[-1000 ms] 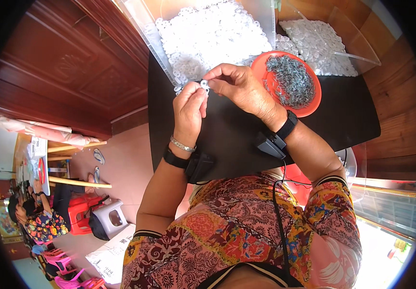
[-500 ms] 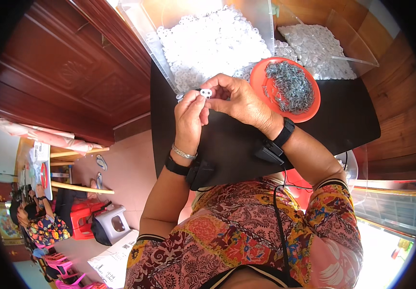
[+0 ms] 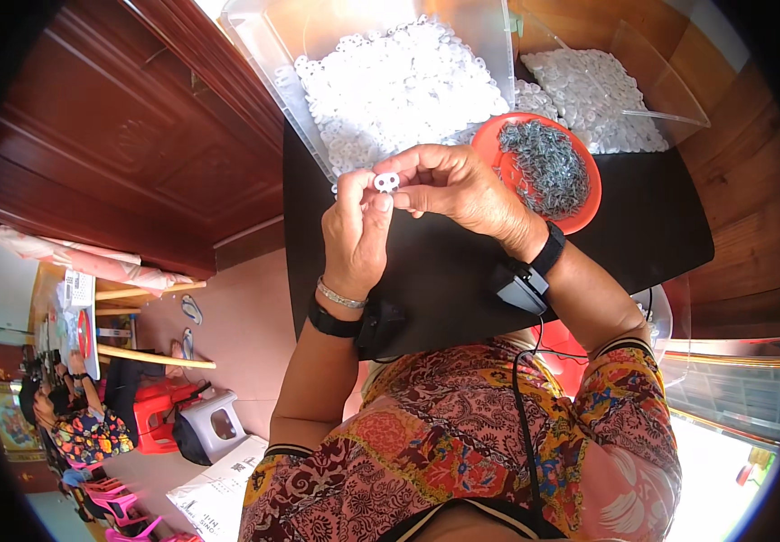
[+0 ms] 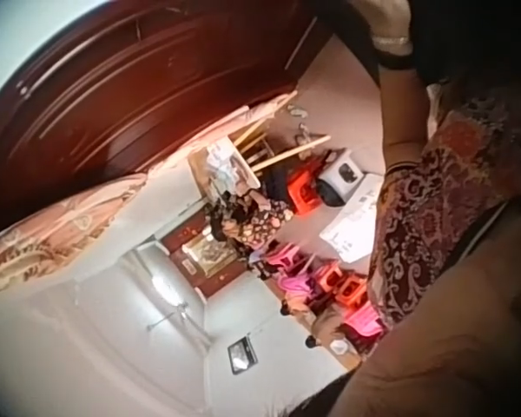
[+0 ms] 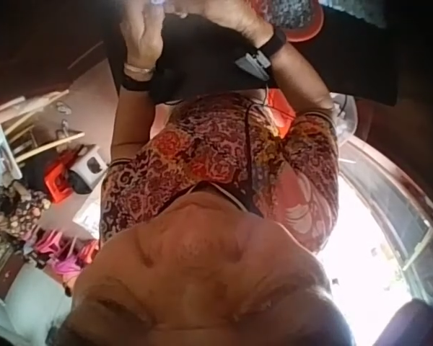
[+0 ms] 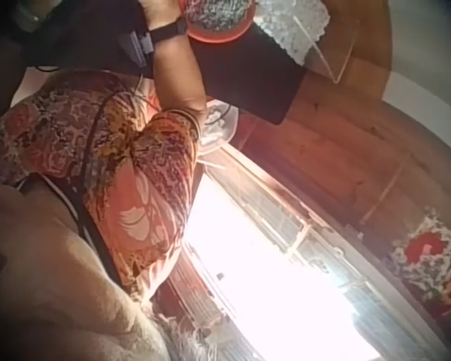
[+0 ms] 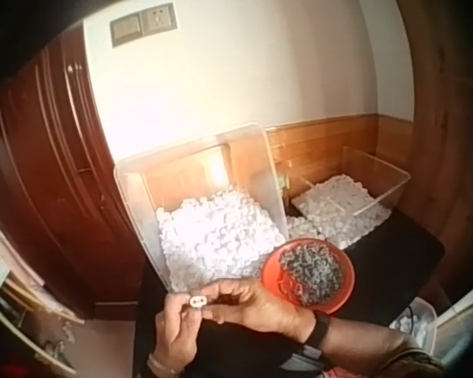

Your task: Assembling small white plastic parts by inserting tiny metal components into them by hand.

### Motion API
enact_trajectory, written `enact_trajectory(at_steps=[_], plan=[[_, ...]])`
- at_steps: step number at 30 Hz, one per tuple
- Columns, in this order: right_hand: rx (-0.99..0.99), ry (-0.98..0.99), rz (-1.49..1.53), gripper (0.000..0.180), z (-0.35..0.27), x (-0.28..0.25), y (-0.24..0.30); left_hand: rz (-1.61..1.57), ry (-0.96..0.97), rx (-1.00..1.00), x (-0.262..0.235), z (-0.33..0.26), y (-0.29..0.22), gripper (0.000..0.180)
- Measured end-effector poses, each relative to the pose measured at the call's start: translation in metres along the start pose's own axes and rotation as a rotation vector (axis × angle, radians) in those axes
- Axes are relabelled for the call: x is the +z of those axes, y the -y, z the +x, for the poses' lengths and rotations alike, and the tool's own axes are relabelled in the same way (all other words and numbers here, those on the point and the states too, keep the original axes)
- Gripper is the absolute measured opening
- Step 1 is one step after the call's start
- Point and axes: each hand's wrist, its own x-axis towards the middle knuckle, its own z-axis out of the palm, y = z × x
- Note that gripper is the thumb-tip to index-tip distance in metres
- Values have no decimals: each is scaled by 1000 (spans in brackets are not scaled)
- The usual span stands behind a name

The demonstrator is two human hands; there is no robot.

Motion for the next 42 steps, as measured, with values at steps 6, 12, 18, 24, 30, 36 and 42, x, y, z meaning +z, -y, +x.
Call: enact_trajectory(at_steps=[6,12,18,24,30,36,42], plan=[[-73,14,-66,30,-5,9,5,239,-36,200,-6,0,-7,26],[-238,27,-216,29,-13,24,15,293,-129,439,-7,-2,-4,32],[-249,43,-243,25,-17,31,18,250,-204,545,-6,-5,1,30],[-331,61,-288,25,-19,35,23,241,-244,594,-3,-9,2,29],[-331,41,-328,26,-22,37,29,259,-254,628,-2,-12,1,27],[-358,58,-356,24,-20,37,25,252,-278,628,-1,-12,0,25],[-258,-20,-281,23,-19,37,20,189,-281,506,5,-11,1,24]])
